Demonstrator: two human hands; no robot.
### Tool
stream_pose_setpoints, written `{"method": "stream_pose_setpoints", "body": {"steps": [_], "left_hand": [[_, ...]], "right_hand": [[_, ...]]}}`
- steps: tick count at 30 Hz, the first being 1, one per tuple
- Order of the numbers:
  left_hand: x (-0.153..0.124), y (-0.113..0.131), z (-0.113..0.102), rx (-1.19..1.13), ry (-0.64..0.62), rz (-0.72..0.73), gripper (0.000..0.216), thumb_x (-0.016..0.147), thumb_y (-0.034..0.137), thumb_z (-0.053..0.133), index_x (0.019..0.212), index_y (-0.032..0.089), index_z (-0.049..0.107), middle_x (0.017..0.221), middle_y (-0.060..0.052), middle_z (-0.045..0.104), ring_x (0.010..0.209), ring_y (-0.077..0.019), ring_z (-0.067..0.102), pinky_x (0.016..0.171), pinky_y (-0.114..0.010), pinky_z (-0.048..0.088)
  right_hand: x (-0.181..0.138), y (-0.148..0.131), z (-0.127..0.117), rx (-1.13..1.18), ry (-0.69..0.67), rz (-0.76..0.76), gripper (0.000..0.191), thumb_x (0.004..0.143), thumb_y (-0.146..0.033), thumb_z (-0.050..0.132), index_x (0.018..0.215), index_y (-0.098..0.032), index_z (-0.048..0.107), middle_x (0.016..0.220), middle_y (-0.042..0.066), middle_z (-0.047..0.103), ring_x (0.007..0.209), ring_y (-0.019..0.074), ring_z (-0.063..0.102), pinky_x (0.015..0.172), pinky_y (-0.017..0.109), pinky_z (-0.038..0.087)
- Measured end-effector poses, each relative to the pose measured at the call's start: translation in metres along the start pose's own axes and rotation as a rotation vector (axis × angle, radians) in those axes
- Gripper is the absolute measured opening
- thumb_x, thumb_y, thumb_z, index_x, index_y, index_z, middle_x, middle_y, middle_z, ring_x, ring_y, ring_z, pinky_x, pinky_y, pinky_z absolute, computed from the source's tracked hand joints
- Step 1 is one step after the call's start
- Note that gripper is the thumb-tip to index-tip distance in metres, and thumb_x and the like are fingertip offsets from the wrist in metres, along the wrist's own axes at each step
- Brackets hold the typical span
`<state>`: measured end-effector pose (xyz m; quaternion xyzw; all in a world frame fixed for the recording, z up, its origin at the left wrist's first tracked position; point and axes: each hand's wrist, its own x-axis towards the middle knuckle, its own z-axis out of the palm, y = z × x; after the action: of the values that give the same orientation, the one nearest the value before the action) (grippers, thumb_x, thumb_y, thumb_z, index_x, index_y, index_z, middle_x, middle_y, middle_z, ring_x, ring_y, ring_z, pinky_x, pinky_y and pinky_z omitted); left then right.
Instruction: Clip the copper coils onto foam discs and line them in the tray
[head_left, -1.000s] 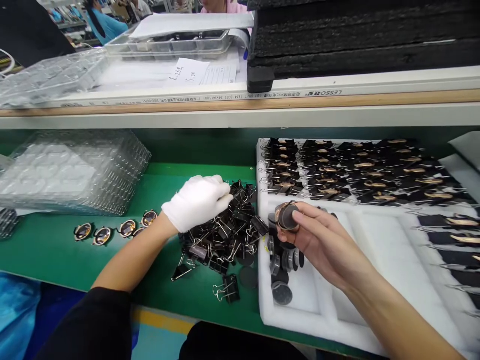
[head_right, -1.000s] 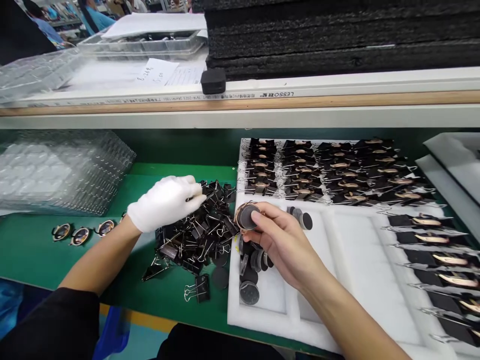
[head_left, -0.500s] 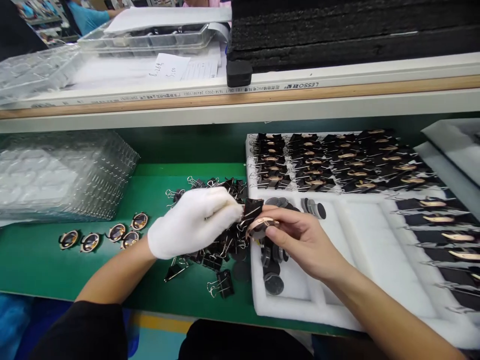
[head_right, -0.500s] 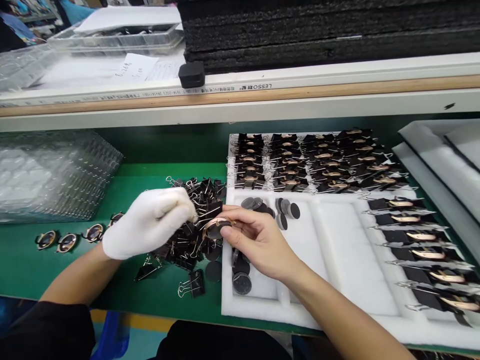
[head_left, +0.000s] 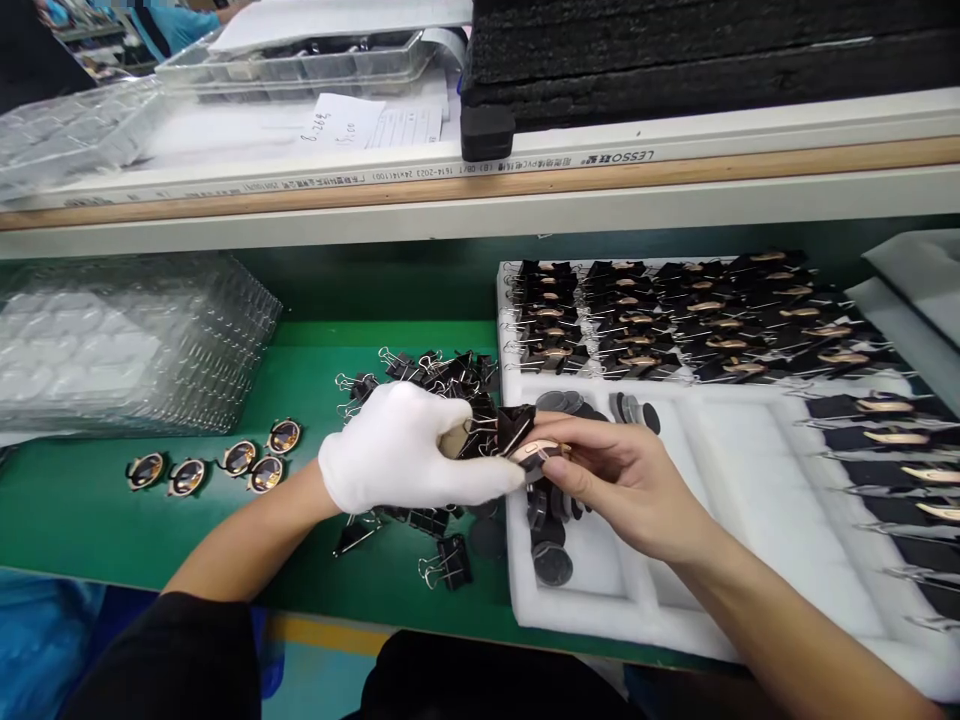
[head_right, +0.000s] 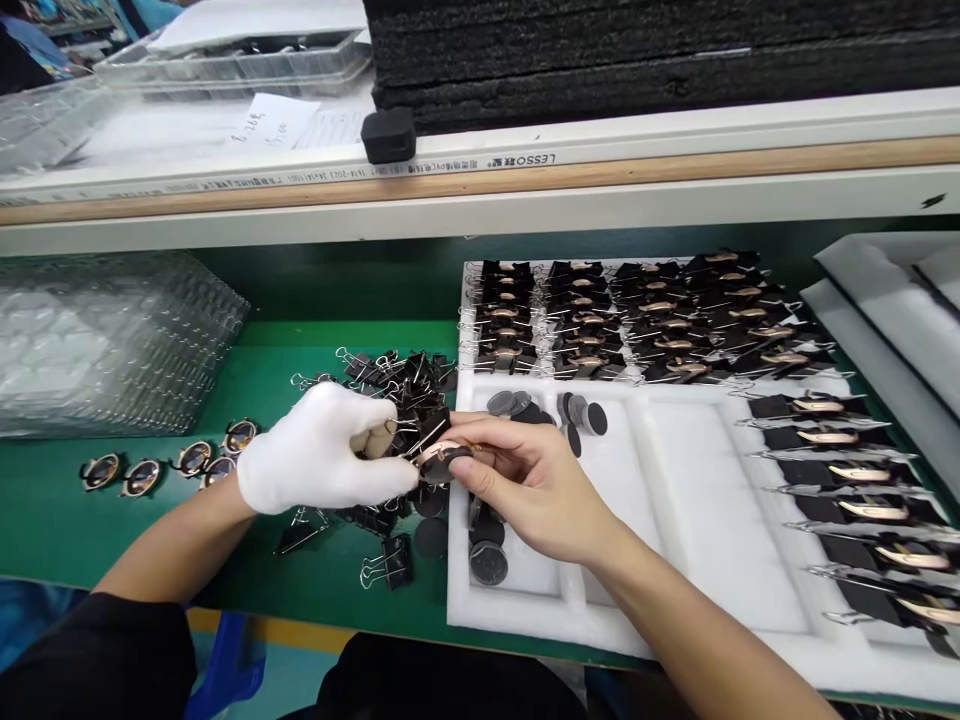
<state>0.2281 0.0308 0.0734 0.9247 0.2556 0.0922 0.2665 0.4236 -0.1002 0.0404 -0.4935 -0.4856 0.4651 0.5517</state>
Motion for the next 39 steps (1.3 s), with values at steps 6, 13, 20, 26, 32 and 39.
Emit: {"method": "stream_pose_setpoints", "body": {"steps": [6, 13, 20, 26, 32, 39], "left_hand": [[-0.001, 0.002, 0.004, 0.012, 0.016, 0.020, 0.047, 0.073, 0.043, 0.068, 0.051, 0.020, 0.033, 0.047, 0.007, 0.027, 0.050, -0.0086, 0.020, 0.045, -0.026, 0.021], [0.003, 0.001, 0.005, -0.160, 0.050, 0.063, 0.040, 0.078, 0.025, 0.058, 0.051, 0.019, 0.028, 0.049, 0.008, 0.022, 0.051, -0.0067, 0.019, 0.043, -0.022, 0.019], [0.004, 0.002, 0.012, -0.215, -0.068, 0.026, 0.043, 0.086, 0.026, 0.055, 0.054, 0.018, 0.028, 0.049, 0.008, 0.023, 0.050, -0.0054, 0.021, 0.044, -0.020, 0.020], [0.006, 0.000, 0.016, -0.201, -0.124, -0.022, 0.044, 0.090, 0.029, 0.055, 0.056, 0.017, 0.029, 0.050, 0.008, 0.027, 0.050, -0.0049, 0.024, 0.046, -0.020, 0.022], [0.004, 0.000, 0.008, -0.202, -0.193, -0.058, 0.046, 0.093, 0.035, 0.055, 0.057, 0.018, 0.033, 0.050, 0.008, 0.030, 0.050, -0.0060, 0.028, 0.048, -0.021, 0.027], [0.013, -0.024, -0.020, 0.230, 0.108, 0.038, 0.050, 0.106, 0.045, 0.034, 0.077, 0.019, 0.065, 0.067, 0.000, 0.061, 0.060, -0.0128, 0.054, 0.062, -0.028, 0.037]], "right_hand": [[-0.003, 0.002, -0.007, -0.034, -0.052, 0.059, 0.011, 0.090, -0.031, 0.076, 0.096, -0.024, 0.083, 0.097, 0.010, 0.077, 0.111, 0.0285, 0.071, 0.082, 0.036, 0.064], [0.003, 0.002, -0.003, 0.392, 0.156, 0.165, 0.010, 0.092, -0.039, 0.075, 0.094, -0.031, 0.080, 0.109, 0.004, 0.074, 0.102, 0.0199, 0.068, 0.090, 0.035, 0.060], [0.005, 0.014, 0.005, 0.505, 0.237, 0.274, 0.016, 0.087, -0.043, 0.081, 0.097, -0.030, 0.082, 0.109, 0.003, 0.074, 0.092, 0.0150, 0.064, 0.081, 0.026, 0.058], [0.002, 0.016, 0.008, 0.441, 0.268, 0.249, 0.021, 0.087, -0.045, 0.083, 0.103, -0.032, 0.083, 0.107, 0.002, 0.075, 0.096, 0.0161, 0.065, 0.082, 0.027, 0.055], [0.003, 0.017, 0.008, 0.422, 0.262, 0.247, 0.021, 0.085, -0.045, 0.084, 0.102, -0.031, 0.083, 0.105, 0.002, 0.076, 0.094, 0.0146, 0.066, 0.080, 0.025, 0.055], [0.010, 0.007, -0.007, 0.817, 0.399, 0.265, 0.023, 0.073, -0.043, 0.093, 0.087, -0.030, 0.079, 0.100, -0.001, 0.074, 0.093, 0.0165, 0.068, 0.080, 0.029, 0.061]]}}
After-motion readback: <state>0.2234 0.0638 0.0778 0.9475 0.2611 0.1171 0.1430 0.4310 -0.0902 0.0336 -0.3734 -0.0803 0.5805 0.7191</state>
